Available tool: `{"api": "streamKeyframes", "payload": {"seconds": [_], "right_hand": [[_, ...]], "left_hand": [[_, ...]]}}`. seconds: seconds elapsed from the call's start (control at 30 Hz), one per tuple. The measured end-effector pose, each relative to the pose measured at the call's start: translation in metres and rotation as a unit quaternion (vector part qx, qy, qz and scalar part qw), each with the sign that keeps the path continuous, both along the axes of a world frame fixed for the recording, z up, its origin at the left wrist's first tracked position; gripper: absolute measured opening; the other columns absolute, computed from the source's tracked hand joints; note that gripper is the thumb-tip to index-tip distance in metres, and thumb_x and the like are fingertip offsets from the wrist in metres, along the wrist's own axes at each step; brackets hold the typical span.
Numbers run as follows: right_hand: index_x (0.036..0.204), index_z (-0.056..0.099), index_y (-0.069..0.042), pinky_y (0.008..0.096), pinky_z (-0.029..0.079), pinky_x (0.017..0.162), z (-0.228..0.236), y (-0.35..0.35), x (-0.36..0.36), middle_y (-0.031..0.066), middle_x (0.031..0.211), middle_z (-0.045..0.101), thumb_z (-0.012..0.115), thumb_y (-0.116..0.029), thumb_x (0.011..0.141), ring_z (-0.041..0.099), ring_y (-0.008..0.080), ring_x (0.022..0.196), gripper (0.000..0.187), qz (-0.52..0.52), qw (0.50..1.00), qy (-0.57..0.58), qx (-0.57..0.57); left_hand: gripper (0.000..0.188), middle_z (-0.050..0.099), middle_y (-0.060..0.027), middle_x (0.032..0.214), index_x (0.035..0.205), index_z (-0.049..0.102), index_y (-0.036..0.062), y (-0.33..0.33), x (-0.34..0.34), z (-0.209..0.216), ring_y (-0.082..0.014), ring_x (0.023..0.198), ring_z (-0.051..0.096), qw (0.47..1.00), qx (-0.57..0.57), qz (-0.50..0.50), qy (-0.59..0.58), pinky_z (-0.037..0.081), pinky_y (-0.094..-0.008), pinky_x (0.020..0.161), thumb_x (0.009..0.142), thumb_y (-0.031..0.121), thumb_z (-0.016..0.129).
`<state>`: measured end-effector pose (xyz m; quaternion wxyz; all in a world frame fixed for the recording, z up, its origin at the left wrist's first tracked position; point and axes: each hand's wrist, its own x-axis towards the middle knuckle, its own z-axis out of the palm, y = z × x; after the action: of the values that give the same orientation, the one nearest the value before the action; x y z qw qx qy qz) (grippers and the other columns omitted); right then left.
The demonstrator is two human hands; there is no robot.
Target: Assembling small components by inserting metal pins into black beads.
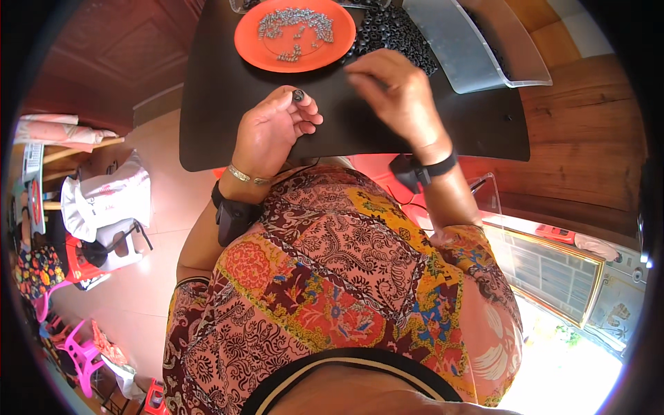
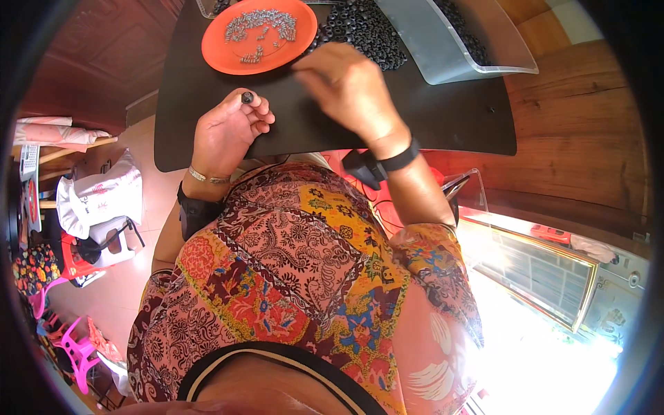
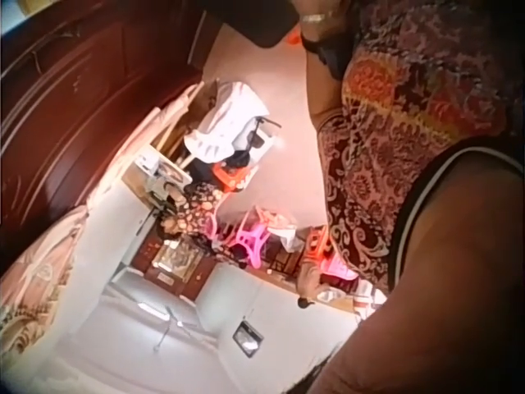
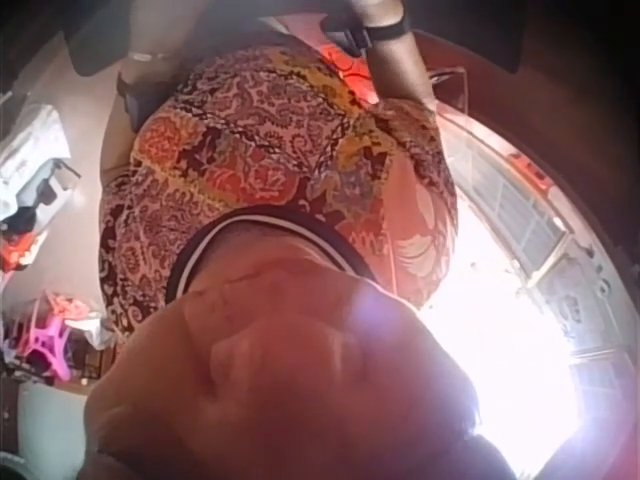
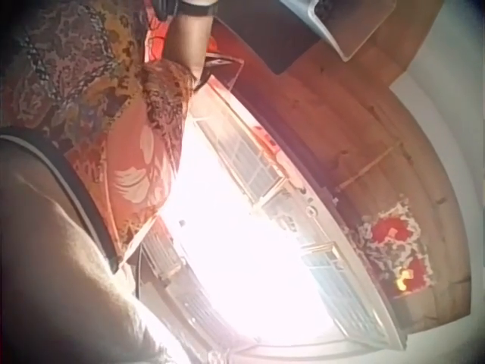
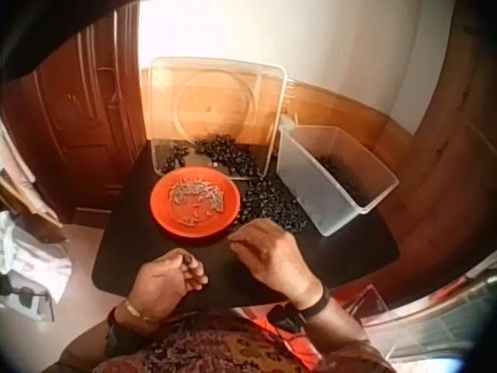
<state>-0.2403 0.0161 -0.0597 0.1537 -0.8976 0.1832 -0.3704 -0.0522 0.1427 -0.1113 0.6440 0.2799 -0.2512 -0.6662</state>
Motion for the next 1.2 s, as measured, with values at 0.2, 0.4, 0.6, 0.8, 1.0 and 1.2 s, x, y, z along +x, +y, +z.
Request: {"api": "streamKeyframes", "payload": {"seconds": [0.2,0.4,0.6,0.8,1.0,1.2], "right_hand": [[0.091,0.066,-0.008,0.0388,0.050,0.071,0.002,-0.036,-0.048,0.0070,0.084,0.063,0.064,-0.010,0.080,0.061,0.0295,0.083,0.011,-0.106,0.969,0.206,-0.080],[0.091,0.064,-0.007,0.0409,0.050,0.075,-0.015,-0.047,-0.045,0.0095,0.083,0.061,0.062,-0.009,0.080,0.059,0.0298,0.087,0.011,-0.103,0.945,0.288,-0.115],[0.092,0.063,-0.003,0.0311,0.051,0.069,0.009,-0.025,-0.031,0.0080,0.084,0.063,0.061,-0.003,0.079,0.062,0.0206,0.076,0.013,-0.061,0.973,0.209,0.080],[0.102,0.065,-0.001,0.0227,0.048,0.078,-0.004,-0.003,0.000,0.0022,0.093,0.066,0.059,-0.003,0.088,0.060,0.0081,0.089,0.016,0.010,0.962,0.033,0.272],[0.110,0.063,-0.001,0.0240,0.048,0.082,-0.006,0.011,0.028,0.0042,0.096,0.067,0.055,-0.006,0.094,0.061,0.0107,0.093,0.019,0.120,0.876,-0.069,0.461],[0.110,0.062,-0.001,0.0262,0.048,0.083,-0.012,0.017,0.036,0.0071,0.101,0.068,0.054,-0.008,0.094,0.062,0.0130,0.095,0.019,0.165,0.828,-0.115,0.523]], "left_hand": [[0.025,0.060,-0.0096,0.092,0.092,0.057,0.0039,-0.002,0.001,0.000,-0.0233,0.086,0.059,0.999,0.032,0.007,0.026,0.046,-0.0341,0.080,0.096,0.027,0.047],[0.023,0.059,-0.0094,0.091,0.092,0.057,0.0040,-0.003,0.001,-0.002,-0.0237,0.087,0.059,0.998,0.039,0.003,0.041,0.047,-0.0348,0.082,0.095,0.025,0.047],[0.023,0.060,-0.0096,0.091,0.091,0.057,0.0039,-0.002,0.002,-0.002,-0.0242,0.087,0.059,0.998,0.038,0.006,0.049,0.047,-0.0350,0.082,0.095,0.025,0.047],[0.024,0.062,-0.0107,0.090,0.090,0.057,0.0033,-0.004,0.000,-0.003,-0.0248,0.086,0.060,0.998,0.042,0.008,0.051,0.047,-0.0359,0.083,0.095,0.026,0.048],[0.024,0.060,-0.0100,0.093,0.093,0.056,0.0036,-0.002,0.001,-0.003,-0.0247,0.089,0.059,0.998,0.042,0.001,0.045,0.046,-0.0349,0.084,0.096,0.025,0.046],[0.024,0.061,-0.0104,0.093,0.094,0.057,0.0031,-0.002,0.000,-0.005,-0.0240,0.087,0.060,0.998,0.033,0.003,0.048,0.047,-0.0351,0.083,0.094,0.025,0.047]]}}
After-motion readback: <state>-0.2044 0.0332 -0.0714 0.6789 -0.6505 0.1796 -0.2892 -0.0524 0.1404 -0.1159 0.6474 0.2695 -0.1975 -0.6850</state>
